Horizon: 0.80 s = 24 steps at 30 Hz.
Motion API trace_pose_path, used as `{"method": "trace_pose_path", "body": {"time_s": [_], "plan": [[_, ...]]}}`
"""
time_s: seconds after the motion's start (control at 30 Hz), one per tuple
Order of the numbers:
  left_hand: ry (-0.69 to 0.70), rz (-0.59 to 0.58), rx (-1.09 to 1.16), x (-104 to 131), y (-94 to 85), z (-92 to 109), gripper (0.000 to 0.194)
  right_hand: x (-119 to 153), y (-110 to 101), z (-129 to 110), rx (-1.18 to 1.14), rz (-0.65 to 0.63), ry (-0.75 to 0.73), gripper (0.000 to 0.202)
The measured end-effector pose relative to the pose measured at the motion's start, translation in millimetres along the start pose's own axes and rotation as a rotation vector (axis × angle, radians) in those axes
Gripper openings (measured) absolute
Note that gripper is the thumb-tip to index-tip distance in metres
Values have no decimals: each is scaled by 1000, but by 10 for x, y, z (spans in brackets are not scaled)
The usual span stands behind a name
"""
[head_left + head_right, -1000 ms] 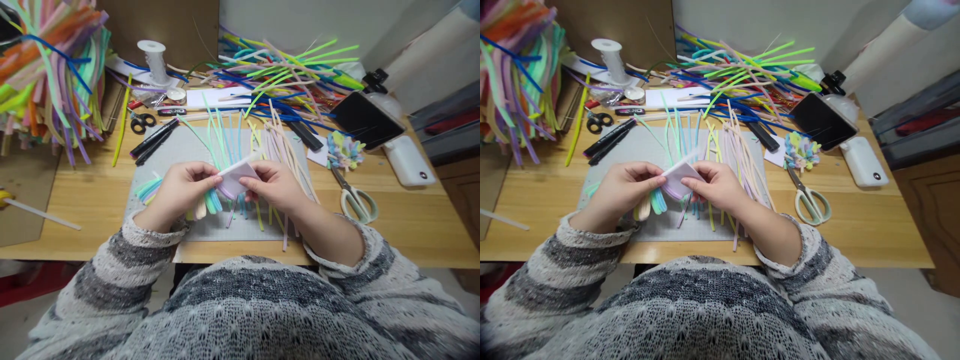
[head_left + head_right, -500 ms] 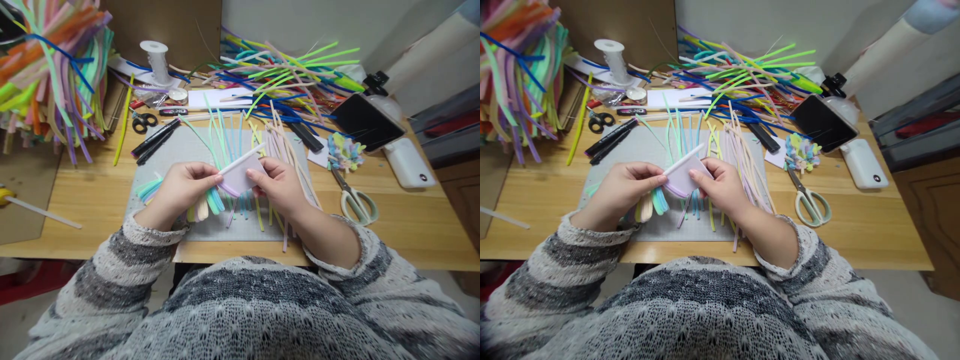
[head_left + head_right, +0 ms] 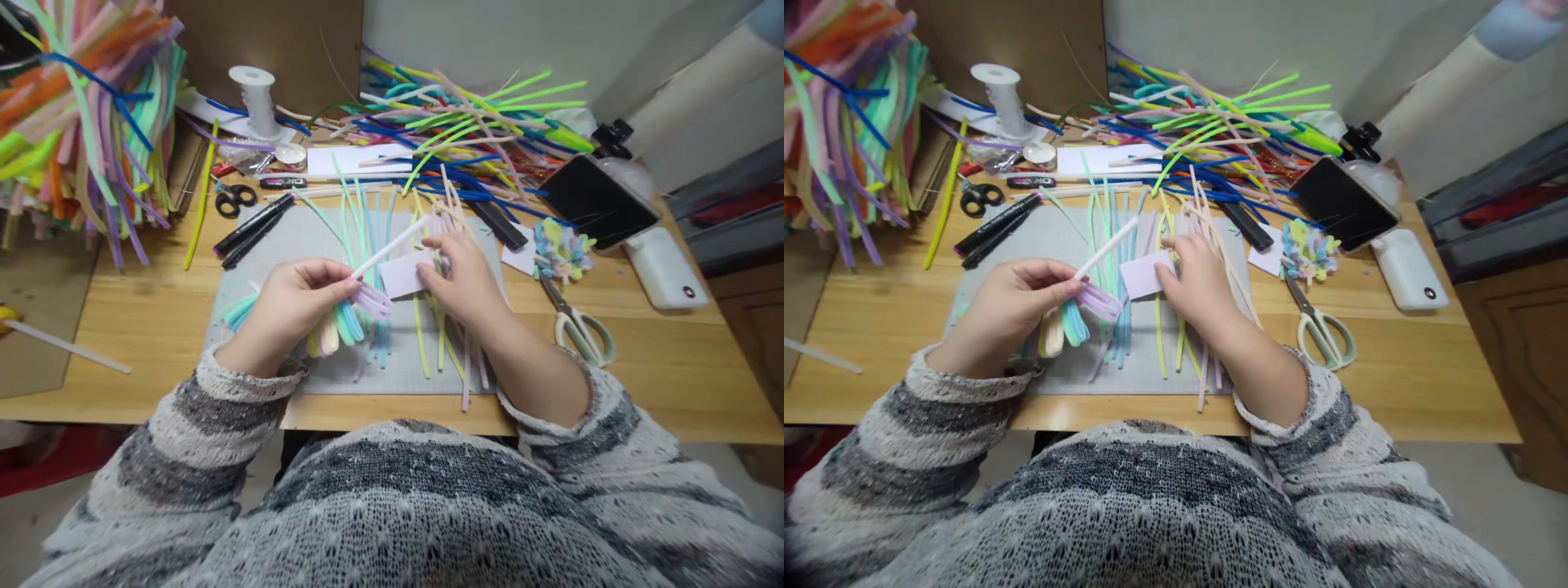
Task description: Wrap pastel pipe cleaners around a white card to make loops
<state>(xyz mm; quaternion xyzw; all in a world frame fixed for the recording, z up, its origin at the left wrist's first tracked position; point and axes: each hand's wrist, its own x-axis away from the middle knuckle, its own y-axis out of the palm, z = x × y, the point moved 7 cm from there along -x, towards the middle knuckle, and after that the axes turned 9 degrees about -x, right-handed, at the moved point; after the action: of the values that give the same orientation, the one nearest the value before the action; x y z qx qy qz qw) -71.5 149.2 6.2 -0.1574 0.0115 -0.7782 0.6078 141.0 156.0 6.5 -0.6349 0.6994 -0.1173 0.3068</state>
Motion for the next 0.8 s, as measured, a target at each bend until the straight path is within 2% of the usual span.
{"method": "trace_pose_path", "body": {"time_s": [0.07, 0.1, 0.2, 0.27, 0.33, 0.4, 0.5, 0.57, 0.63, 0.7, 0.8], "plan": [[22, -14, 8, 3, 19, 7, 14, 80, -37, -221, 82, 40, -168, 26], [34, -20, 19, 4, 29, 9, 14, 139, -15, -335, 42, 11, -230, 24], [72, -29, 62, 4, 67, 8, 14, 334, 191, -574, -114, -218, -266, 26], [108, -15, 69, 6, 87, 5, 14, 436, 319, -645, -131, -305, -245, 32], [155, 23, 32, 11, 91, 6, 14, 483, 426, -632, -183, -353, -180, 32], [229, 64, -61, 22, 91, 28, 15, 490, 515, -547, -324, -382, -51, 28], [415, 139, -286, 66, 92, 126, 13, 496, 639, -388, -571, -414, 167, 24], [534, 191, -426, 107, 104, 194, 11, 515, 708, -331, -636, -445, 228, 26], [603, 223, -509, 137, 121, 230, 10, 525, 734, -306, -592, -449, 220, 24], [610, 216, -525, 140, 136, 226, 12, 523, 724, -287, -532, -422, 208, 16], [521, 154, -405, 103, 119, 155, 22, 508, 695, -264, -575, -395, 265, 10]]}}
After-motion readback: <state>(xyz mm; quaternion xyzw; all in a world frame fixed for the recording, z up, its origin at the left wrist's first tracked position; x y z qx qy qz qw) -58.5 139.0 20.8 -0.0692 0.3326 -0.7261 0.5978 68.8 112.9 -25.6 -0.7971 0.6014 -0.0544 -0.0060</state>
